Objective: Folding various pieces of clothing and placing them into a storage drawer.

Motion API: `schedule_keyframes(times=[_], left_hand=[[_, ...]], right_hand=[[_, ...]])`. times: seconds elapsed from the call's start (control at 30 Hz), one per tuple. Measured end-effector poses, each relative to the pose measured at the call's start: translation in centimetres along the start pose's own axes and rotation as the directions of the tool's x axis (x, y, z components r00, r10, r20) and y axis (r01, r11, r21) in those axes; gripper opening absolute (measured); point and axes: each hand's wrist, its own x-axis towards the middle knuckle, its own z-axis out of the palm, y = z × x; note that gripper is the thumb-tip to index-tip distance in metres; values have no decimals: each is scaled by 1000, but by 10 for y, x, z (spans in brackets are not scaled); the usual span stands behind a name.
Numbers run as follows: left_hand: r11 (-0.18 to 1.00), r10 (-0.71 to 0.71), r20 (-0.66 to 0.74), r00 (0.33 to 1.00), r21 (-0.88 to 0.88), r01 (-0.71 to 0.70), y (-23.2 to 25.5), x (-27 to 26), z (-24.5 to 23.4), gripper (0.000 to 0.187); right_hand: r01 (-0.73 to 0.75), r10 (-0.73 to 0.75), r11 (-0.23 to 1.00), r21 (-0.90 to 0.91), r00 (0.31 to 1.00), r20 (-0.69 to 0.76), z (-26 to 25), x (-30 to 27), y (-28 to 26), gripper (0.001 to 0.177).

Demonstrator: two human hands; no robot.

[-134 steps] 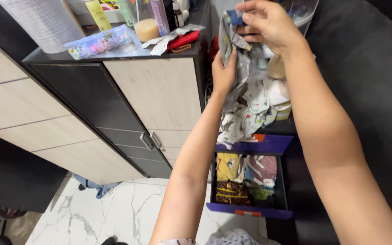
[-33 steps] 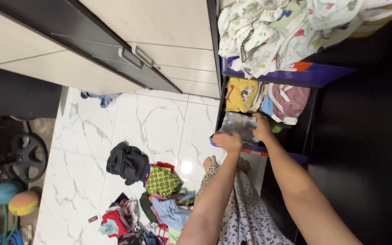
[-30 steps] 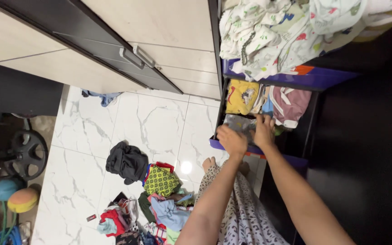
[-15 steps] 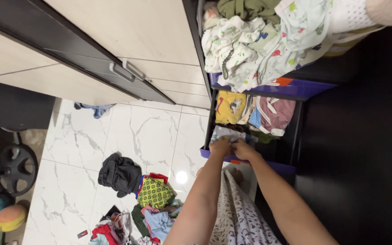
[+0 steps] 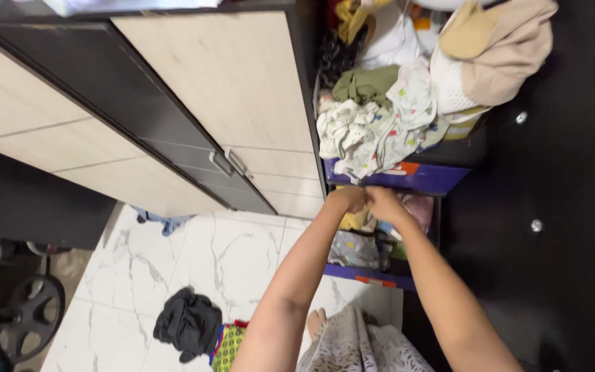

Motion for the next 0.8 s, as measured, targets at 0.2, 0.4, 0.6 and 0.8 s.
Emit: schedule_keyframes(times=[0.2, 0.4, 0.6, 0.8], left_hand=[[998, -36, -584, 811, -68, -5, 92, -107, -172, 34], [984, 61, -748, 661, 158, 87, 75, -99, -179, 45], [983, -12, -678, 735, 126, 133, 68, -75, -168, 54], [988, -42, -633, 773, 88, 126, 69, -80, -176, 60]], right_hand=[[-18, 31, 999, 32, 878, -478, -154, 23, -149, 20], [179, -392, 898, -401, 737, -550, -179, 103, -149, 17], [-8, -190, 881, -473, 910, -369, -175, 133, -133, 30], [253, -206, 967, -28, 713, -670, -216, 163, -95, 13]])
